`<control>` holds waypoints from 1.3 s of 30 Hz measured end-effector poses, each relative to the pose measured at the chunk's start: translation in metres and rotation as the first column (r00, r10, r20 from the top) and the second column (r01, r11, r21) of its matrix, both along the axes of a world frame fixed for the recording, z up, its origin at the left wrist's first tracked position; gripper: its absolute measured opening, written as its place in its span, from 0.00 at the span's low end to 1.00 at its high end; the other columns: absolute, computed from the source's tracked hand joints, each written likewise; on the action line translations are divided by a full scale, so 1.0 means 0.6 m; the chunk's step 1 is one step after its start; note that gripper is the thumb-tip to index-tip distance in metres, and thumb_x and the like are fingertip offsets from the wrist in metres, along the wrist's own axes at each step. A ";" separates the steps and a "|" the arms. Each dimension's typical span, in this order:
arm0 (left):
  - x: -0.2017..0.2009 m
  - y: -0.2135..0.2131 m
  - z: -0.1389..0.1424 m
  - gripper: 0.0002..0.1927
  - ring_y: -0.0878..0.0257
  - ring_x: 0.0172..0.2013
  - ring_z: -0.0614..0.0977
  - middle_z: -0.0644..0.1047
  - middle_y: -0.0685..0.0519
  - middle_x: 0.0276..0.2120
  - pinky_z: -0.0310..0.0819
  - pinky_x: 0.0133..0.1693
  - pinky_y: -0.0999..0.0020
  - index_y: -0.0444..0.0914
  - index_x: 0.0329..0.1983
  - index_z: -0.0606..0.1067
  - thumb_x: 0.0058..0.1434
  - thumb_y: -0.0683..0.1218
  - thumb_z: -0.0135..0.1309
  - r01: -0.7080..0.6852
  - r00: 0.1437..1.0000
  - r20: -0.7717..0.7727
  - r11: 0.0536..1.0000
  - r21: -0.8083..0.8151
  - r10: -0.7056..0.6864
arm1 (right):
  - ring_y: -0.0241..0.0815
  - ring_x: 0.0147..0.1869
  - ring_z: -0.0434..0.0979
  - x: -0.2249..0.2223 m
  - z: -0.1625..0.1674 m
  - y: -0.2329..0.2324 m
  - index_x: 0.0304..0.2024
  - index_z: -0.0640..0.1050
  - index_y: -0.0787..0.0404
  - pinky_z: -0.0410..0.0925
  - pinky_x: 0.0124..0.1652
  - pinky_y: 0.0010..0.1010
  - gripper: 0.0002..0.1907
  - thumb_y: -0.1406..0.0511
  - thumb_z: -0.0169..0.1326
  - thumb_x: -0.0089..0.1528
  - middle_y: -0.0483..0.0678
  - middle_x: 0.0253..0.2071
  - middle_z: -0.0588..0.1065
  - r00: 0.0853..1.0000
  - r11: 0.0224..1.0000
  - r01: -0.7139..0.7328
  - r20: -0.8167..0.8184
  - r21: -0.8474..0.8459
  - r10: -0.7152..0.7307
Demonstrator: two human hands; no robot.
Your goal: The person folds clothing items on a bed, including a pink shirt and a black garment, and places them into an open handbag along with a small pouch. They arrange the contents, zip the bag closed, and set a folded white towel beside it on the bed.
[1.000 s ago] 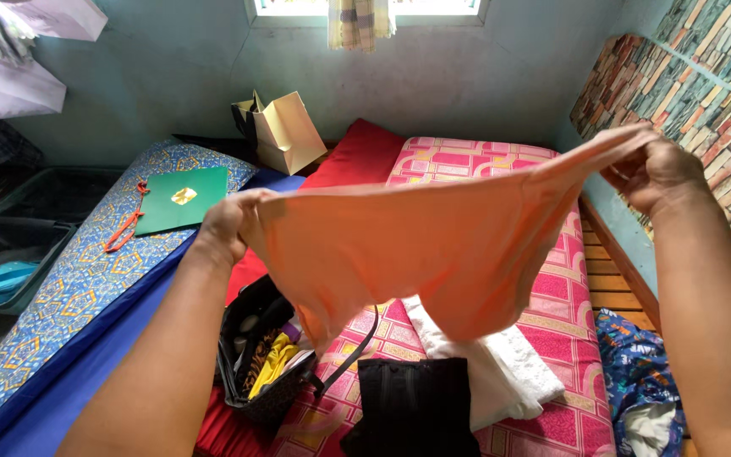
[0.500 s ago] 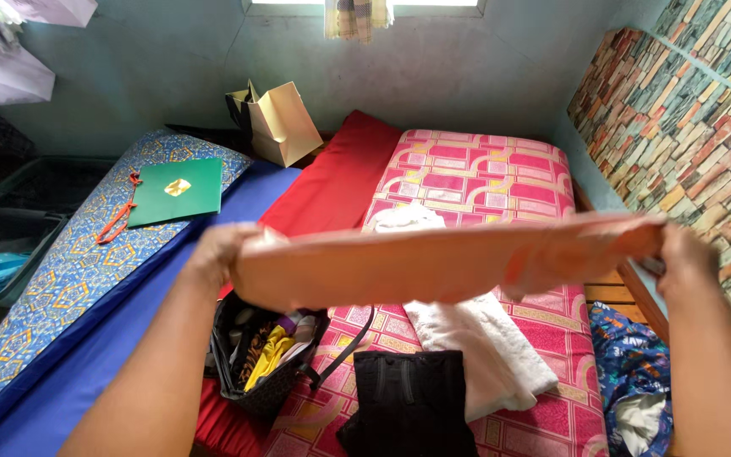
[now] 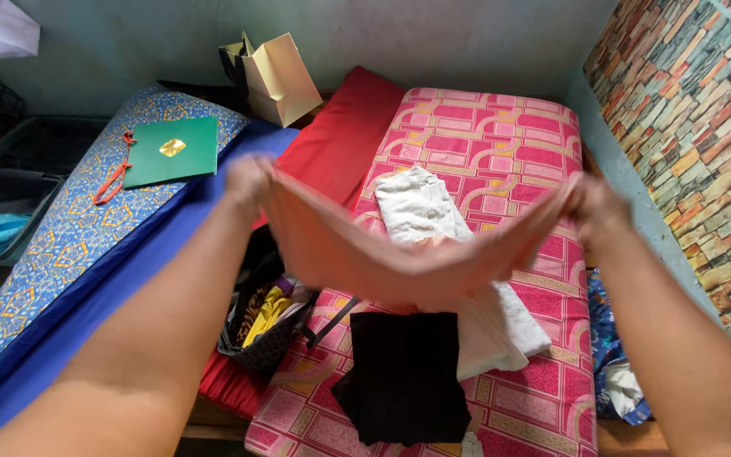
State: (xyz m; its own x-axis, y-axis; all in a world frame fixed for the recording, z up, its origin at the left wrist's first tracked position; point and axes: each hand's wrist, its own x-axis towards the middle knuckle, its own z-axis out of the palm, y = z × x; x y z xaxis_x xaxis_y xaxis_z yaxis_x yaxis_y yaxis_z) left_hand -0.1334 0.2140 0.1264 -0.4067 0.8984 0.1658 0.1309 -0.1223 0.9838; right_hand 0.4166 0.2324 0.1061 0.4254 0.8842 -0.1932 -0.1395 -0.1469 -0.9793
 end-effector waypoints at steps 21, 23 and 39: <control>-0.104 -0.438 -0.355 0.11 0.54 0.41 0.87 0.86 0.50 0.35 0.80 0.49 0.58 0.47 0.36 0.88 0.49 0.49 0.64 -0.329 0.808 -0.509 0.490 -0.807 -0.297 | 0.43 0.31 0.78 0.160 -0.383 -0.349 0.39 0.86 0.56 0.72 0.33 0.37 0.12 0.60 0.64 0.55 0.52 0.28 0.80 0.529 0.867 -0.219 0.692 -0.447 0.491; -0.090 -0.447 -0.370 0.12 0.49 0.46 0.83 0.82 0.49 0.41 0.75 0.51 0.54 0.51 0.39 0.87 0.52 0.51 0.62 -0.429 0.737 -0.578 0.419 -0.800 -0.350 | 0.41 0.29 0.80 0.137 -0.420 -0.374 0.39 0.86 0.57 0.72 0.31 0.34 0.11 0.61 0.63 0.56 0.49 0.29 0.82 0.511 0.811 -0.262 0.637 -0.524 0.577; 0.016 -0.174 -0.383 0.27 0.52 0.55 0.79 0.76 0.44 0.56 0.76 0.49 0.54 0.39 0.49 0.84 0.59 0.64 0.60 -0.097 0.962 -0.212 0.509 -0.856 -0.174 | 0.37 0.33 0.76 -0.009 -0.396 -0.151 0.46 0.84 0.61 0.67 0.31 0.31 0.12 0.68 0.59 0.60 0.46 0.34 0.80 0.843 0.772 -0.121 0.345 -0.624 0.412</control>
